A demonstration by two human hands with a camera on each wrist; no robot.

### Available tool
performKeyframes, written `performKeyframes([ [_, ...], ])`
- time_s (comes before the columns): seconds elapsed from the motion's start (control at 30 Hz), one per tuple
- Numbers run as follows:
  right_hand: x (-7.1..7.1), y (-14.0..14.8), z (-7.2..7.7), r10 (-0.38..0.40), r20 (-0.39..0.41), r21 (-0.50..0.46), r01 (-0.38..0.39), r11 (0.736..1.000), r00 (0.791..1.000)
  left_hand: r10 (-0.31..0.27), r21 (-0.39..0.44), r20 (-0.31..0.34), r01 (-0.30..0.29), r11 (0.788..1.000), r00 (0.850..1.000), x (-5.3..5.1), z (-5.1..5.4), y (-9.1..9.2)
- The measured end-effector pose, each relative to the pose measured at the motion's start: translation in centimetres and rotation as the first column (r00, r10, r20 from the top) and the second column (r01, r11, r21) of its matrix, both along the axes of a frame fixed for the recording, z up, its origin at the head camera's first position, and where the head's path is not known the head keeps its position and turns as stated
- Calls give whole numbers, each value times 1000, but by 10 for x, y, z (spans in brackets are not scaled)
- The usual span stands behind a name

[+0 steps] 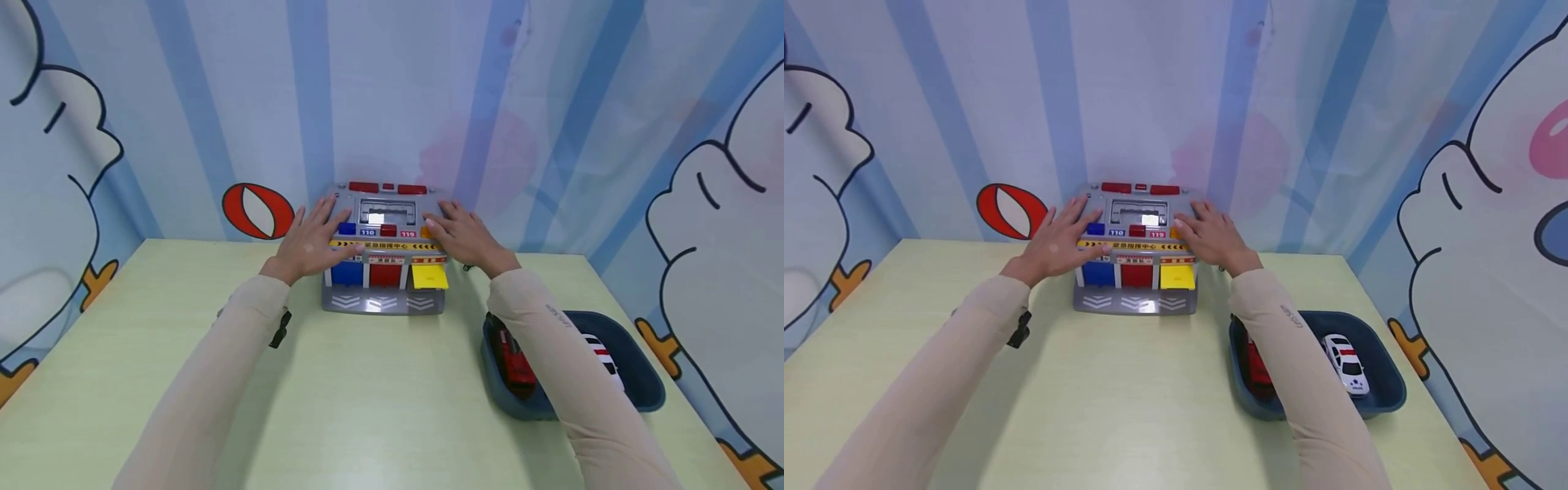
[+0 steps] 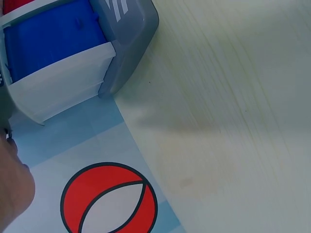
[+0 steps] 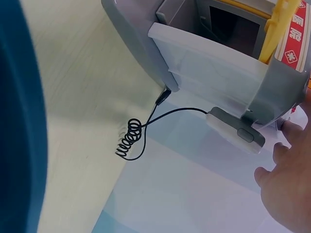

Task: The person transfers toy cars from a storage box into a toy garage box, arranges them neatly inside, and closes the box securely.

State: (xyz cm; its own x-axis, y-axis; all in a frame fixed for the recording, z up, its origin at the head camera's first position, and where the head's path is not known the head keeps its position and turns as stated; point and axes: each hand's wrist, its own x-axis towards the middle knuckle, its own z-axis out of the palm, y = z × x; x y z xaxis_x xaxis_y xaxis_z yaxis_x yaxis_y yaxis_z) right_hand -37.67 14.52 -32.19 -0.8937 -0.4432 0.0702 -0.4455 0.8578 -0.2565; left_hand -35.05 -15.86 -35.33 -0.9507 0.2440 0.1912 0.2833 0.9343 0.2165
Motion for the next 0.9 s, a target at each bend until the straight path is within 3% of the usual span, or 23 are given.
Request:
performKeyframes([
  [0.37,0,5,-5,12,-24,80,-10,997,1000,-18,6,24,18,1000,1000,1,7,0],
  [0.6,2,4,-5,-10,-15,72,11,997,1000,-61,34,43,59,998,997,-5,17,4],
  [0.9,1,5,-8,-20,-16,60,21,998,1000,-54,51,68,50,997,996,-11,21,20],
])
